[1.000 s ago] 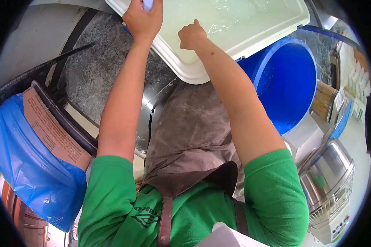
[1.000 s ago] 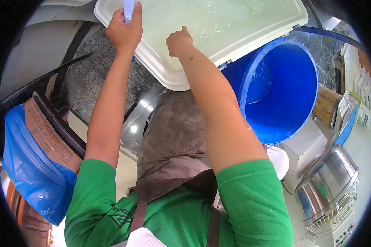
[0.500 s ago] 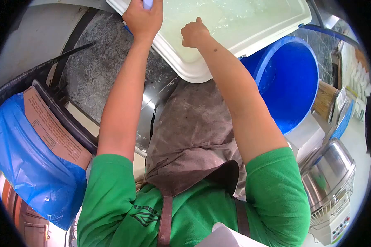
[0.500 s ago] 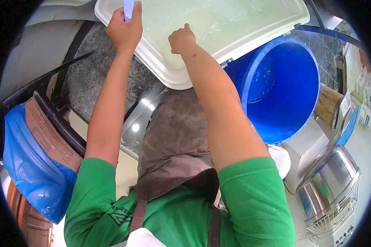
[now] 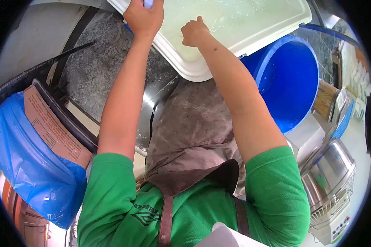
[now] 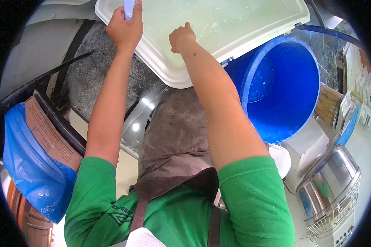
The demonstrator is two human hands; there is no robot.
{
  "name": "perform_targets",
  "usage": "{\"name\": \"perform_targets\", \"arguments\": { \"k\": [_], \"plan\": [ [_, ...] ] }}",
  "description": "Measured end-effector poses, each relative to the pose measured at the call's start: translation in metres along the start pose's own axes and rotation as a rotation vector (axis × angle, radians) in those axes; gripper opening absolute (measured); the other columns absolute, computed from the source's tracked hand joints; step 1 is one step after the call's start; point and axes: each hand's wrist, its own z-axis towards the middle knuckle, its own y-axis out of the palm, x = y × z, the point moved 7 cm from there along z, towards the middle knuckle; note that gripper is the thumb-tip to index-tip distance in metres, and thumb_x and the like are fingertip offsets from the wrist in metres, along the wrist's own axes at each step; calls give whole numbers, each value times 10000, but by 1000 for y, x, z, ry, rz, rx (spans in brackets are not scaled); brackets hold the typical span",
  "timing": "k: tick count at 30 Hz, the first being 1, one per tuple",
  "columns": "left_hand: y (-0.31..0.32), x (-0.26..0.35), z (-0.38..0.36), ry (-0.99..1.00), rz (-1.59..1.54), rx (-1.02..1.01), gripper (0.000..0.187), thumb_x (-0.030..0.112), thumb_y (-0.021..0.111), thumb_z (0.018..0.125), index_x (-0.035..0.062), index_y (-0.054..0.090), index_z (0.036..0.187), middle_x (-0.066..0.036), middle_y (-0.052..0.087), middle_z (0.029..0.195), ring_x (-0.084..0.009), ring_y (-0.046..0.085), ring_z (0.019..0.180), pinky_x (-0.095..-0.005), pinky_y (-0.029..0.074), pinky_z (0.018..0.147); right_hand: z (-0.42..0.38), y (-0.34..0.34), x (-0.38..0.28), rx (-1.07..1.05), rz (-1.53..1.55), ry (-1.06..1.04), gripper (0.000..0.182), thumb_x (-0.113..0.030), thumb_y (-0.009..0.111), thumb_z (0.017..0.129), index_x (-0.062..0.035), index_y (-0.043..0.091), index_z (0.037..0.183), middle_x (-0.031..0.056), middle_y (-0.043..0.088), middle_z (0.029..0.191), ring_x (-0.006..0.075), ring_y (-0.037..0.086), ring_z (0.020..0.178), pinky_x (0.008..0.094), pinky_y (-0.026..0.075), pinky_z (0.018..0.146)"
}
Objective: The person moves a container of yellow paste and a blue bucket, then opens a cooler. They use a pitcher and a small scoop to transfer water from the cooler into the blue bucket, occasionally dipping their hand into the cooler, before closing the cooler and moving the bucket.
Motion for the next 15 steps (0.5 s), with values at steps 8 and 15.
{"name": "perform_targets", "arguments": {
  "k": [8,15],
  "plan": [
    [1,0,0,14,-46,10,482,478,738,781,6,667,845,-84,675,683,-204,646,616,-333,508,632,3,0,0,-19,-2,-1,272,-329,618,860,-154,690,1055,29,672,1055,198,572,1113,448,285,1078],
    [0,-1,0,24,-37,6,472,471,737,784,7,667,843,-84,675,682,-205,651,619,-332,508,633,1,0,1,-12,12,0,233,-294,619,852,-149,699,1017,32,672,1034,198,575,1101,448,287,1075]
  ]
}}
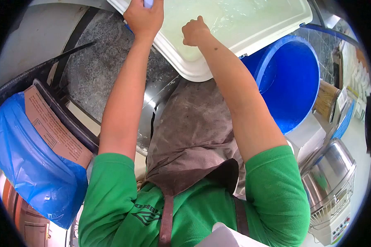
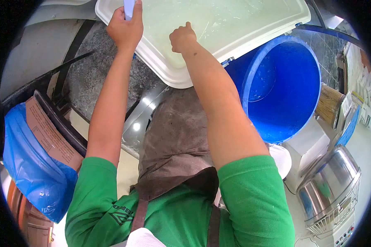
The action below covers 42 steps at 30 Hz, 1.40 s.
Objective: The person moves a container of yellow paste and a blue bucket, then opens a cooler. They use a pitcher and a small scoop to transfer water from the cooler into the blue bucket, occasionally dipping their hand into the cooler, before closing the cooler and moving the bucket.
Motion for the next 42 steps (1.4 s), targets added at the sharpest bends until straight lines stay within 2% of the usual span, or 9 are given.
{"name": "perform_targets", "arguments": {
  "k": [6,8,23,26,29,33,37,40,42],
  "plan": [
    [-4,8,1,-17,26,-10,461,464,731,791,10,666,843,-91,676,680,-212,653,613,-341,510,625,1,1,1,9,10,6,207,-267,611,844,-145,703,984,33,669,1005,195,579,1083,442,287,1074],
    [-6,15,0,-38,40,-29,307,308,692,849,8,631,826,-169,643,683,-315,653,640,-405,480,590,0,2,1,12,10,9,206,-265,611,842,-143,702,981,34,669,1004,195,580,1082,441,286,1075],
    [-9,18,0,-97,111,-79,320,331,661,867,17,610,841,-165,633,658,-364,645,639,-450,475,580,3,1,3,60,-2,-3,218,-282,598,814,-137,706,935,34,680,954,188,604,1022,407,345,958],
    [0,-3,0,-48,-9,14,452,455,726,796,10,664,845,-105,671,671,-229,657,613,-359,513,623,6,0,8,100,-6,-8,246,-310,612,795,-127,715,922,42,691,945,199,616,1000,404,353,938],
    [5,-11,2,-56,17,-33,440,445,720,800,11,661,840,-122,664,664,-260,661,618,-380,516,626,-1,-8,16,183,-15,-10,311,-367,615,777,-112,724,918,58,698,924,218,629,966,395,357,922],
    [5,-7,3,-72,14,-93,434,427,644,849,-6,619,866,-204,660,709,-395,659,692,-468,512,637,-17,-17,39,243,108,34,424,-454,585,756,-84,735,900,95,701,912,242,639,948,408,388,889],
    [1,-6,3,-79,-31,-49,416,409,647,869,-6,628,887,-188,656,703,-365,657,668,-442,506,633,-28,-20,56,383,198,83,428,-458,567,734,-68,735,785,145,696,846,293,657,846,416,471,775],
    [-2,-5,2,-84,-47,-68,401,397,633,886,-3,610,865,-207,649,704,-390,651,685,-462,497,631,-41,-20,79,448,711,276,466,-461,543,714,-22,684,644,231,614,654,391,612,694,451,484,707],
    [0,-2,4,-61,-22,-79,430,420,597,897,-10,595,924,-237,657,764,-429,646,737,-504,499,662,-43,-14,88,574,907,338,455,-455,557,706,-19,678,649,243,617,676,390,609,701,452,479,710]
  ]
}}
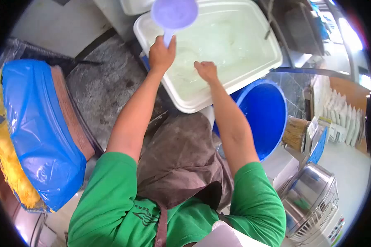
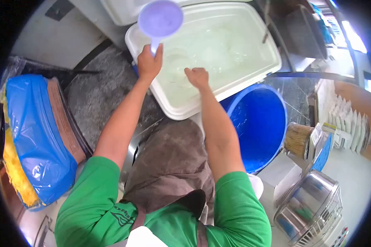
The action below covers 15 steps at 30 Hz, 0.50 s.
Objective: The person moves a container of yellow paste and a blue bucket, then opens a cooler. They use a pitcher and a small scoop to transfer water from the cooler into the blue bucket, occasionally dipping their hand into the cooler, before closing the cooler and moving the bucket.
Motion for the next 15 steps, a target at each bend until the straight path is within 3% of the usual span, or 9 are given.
{"name": "perform_targets", "arguments": {
  "k": [1,3,4,6,9,12,15],
  "plan": [
    [3,-3,1,10,20,8,427,420,592,901,-6,592,915,-247,654,779,-435,642,757,-514,491,665,3,-6,10,101,207,61,446,-448,572,699,-17,673,653,254,619,697,389,605,709,452,473,712],
    [2,4,2,-5,-17,-27,421,414,589,906,-7,591,910,-242,650,767,-432,639,745,-510,489,657,0,-9,15,177,324,199,433,-412,605,719,3,587,594,156,580,615,245,544,613,407,436,637],
    [2,2,2,16,-21,-5,415,410,590,907,-5,591,904,-235,648,753,-429,638,734,-505,489,649,-3,-13,11,200,325,196,433,-412,605,719,3,587,594,156,580,615,245,544,613,407,436,637],
    [-1,5,0,47,-32,15,410,406,590,908,-4,590,897,-229,646,738,-427,637,723,-501,488,640,-20,-11,15,192,644,406,395,-364,628,706,-3,547,570,100,526,591,214,473,591,387,385,604],
    [-1,6,1,4,-13,-16,409,407,589,911,-1,584,880,-217,644,724,-422,634,705,-494,484,633,-40,-24,6,270,880,447,354,-318,643,696,-17,511,563,58,487,606,188,423,595,357,341,600],
    [-2,5,0,-11,-58,20,419,412,608,906,-6,595,869,-198,639,720,-392,633,693,-474,473,638,-55,-48,5,321,909,484,326,-302,642,699,3,587,597,77,545,623,188,468,597,367,370,565],
    [-3,4,1,-10,-41,28,421,418,610,902,-2,600,877,-195,645,731,-385,640,702,-468,478,645,-66,-74,6,364,922,426,338,-298,650,697,15,572,596,86,548,634,179,466,602,356,361,570]
  ]
}}
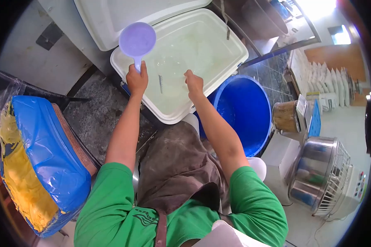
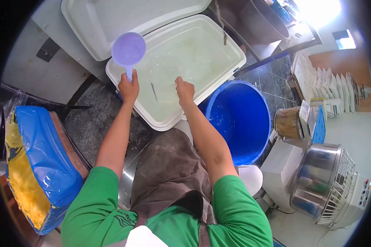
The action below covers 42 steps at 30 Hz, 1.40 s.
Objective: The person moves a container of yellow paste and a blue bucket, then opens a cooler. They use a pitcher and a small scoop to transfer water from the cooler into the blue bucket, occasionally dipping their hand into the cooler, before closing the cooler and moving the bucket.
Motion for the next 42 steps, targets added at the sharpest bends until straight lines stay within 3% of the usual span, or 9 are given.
{"name": "perform_targets", "arguments": {
  "k": [13,26,32,35,37,42],
  "plan": [
    [1,7,-1,56,30,-39,406,411,586,915,7,591,881,-198,653,754,-408,638,731,-484,482,658,-57,-128,-133,64,290,-251,258,-262,668,722,-33,574,651,30,475,628,145,412,592,314,297,562],
    [2,6,-1,65,19,-36,406,406,591,910,2,597,874,-207,656,754,-406,642,739,-485,485,673,-62,-170,-103,141,293,-244,275,-272,659,734,-37,554,637,30,473,633,141,410,593,308,306,576],
    [7,1,2,112,59,-76,408,402,610,895,-5,612,864,-209,657,756,-406,641,736,-476,486,663,-59,-171,-106,103,224,-321,344,-290,660,760,-43,531,557,29,497,592,133,428,569,313,316,556],
    [5,15,7,205,28,-182,406,394,632,879,-10,620,848,-175,650,706,-345,651,682,-431,487,623,-54,-168,-112,80,191,-360,372,-284,652,776,-53,510,523,5,467,543,106,395,521,305,293,517],
    [-1,31,-4,-91,-55,-468,398,384,660,861,-9,619,816,-131,625,639,-264,625,572,-388,475,562,-49,-167,-110,58,188,-350,340,-289,660,781,-51,542,568,7,479,568,111,409,533,296,304,523],
    [-33,111,-1,12,-70,-511,411,405,675,854,5,618,783,-74,601,600,-168,563,474,-332,443,482,-50,-161,-108,53,195,-340,320,-289,668,785,-53,565,594,7,491,588,110,417,544,289,308,525]
  ]
}}
